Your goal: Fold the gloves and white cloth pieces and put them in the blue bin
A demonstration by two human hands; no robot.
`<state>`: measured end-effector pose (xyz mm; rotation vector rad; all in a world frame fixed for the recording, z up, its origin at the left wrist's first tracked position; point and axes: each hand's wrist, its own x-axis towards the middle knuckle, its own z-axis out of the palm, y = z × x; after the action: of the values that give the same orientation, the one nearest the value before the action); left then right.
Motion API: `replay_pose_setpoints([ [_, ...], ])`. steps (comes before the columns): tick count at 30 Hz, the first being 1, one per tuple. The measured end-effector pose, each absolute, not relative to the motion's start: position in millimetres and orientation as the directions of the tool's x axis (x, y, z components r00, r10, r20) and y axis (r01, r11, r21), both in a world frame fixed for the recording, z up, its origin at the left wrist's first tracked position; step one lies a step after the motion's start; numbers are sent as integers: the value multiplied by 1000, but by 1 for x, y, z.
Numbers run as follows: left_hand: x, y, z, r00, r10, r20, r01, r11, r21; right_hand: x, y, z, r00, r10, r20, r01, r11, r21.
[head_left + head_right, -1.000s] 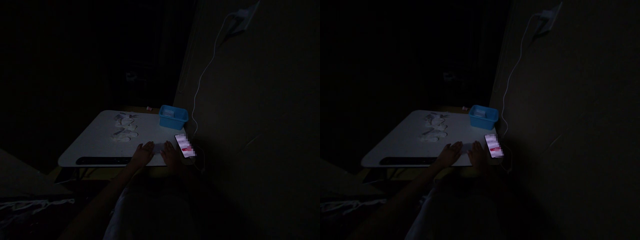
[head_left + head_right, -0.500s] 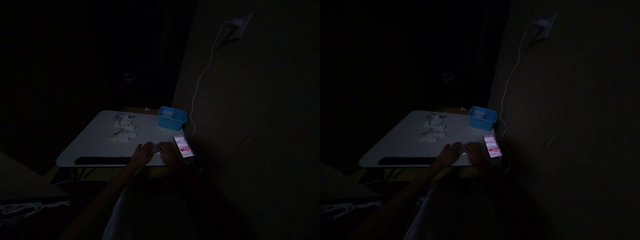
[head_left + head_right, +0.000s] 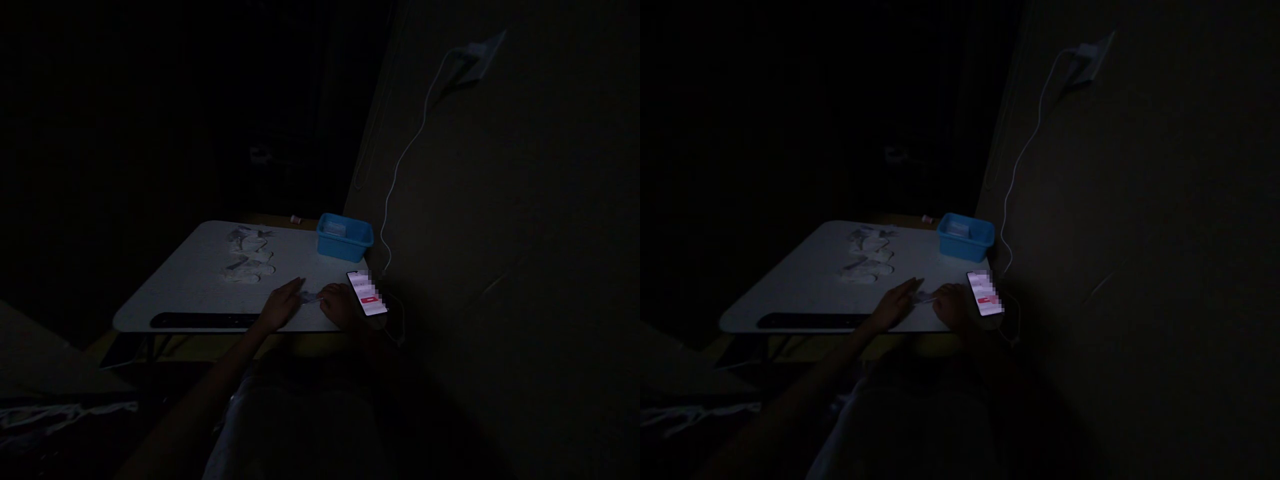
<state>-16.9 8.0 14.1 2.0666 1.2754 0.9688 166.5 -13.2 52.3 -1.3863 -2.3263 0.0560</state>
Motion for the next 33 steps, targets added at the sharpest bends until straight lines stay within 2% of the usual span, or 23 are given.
replay_pose_setpoints([
  [3, -21, 10, 13, 58, 964, 258, 223, -264, 938, 170, -3, 60, -336, 885, 324, 720, 463, -517],
  [6, -24, 11, 13, -28, 976, 216, 20, -216, 976, 174, 14, 66, -324, 924, 201, 562, 359, -745],
  [8, -25, 11, 12, -32, 978, 208, 23, -208, 978, 176, 27, 68, -324, 942, 89, 548, 264, -794],
  [10, -25, 10, 12, -18, 976, 216, 113, -213, 971, 176, 38, 67, -320, 947, 11, 617, 217, -757],
  [13, -24, 10, 11, 42, 958, 284, 343, -281, 896, 174, 48, 63, -275, 961, 23, 727, 223, -649],
  [16, -23, 9, 11, 206, 900, 383, 568, -429, 702, 173, 47, 56, -184, 977, 109, 765, 212, -608],
  [18, -21, 9, 12, 340, 847, 408, 657, -525, 542, 173, 38, 52, -126, 978, 166, 790, 200, -579],
  [21, -17, 6, 15, 462, 810, 360, 743, -576, 341, 172, 17, 43, -110, 956, 273, 866, 227, -446],
  [25, -11, 0, 18, 511, 817, 266, 809, -562, 173, 161, -7, 28, -220, 922, 318, 929, 298, -220],
  [28, -8, -2, 17, 522, 819, 238, 822, -557, 114, 147, -17, 22, -276, 906, 321, 933, 333, -138],
  [33, -8, -3, 18, 526, 827, 197, 833, -548, 78, 124, -24, 22, -312, 896, 315, 925, 362, -113],
])
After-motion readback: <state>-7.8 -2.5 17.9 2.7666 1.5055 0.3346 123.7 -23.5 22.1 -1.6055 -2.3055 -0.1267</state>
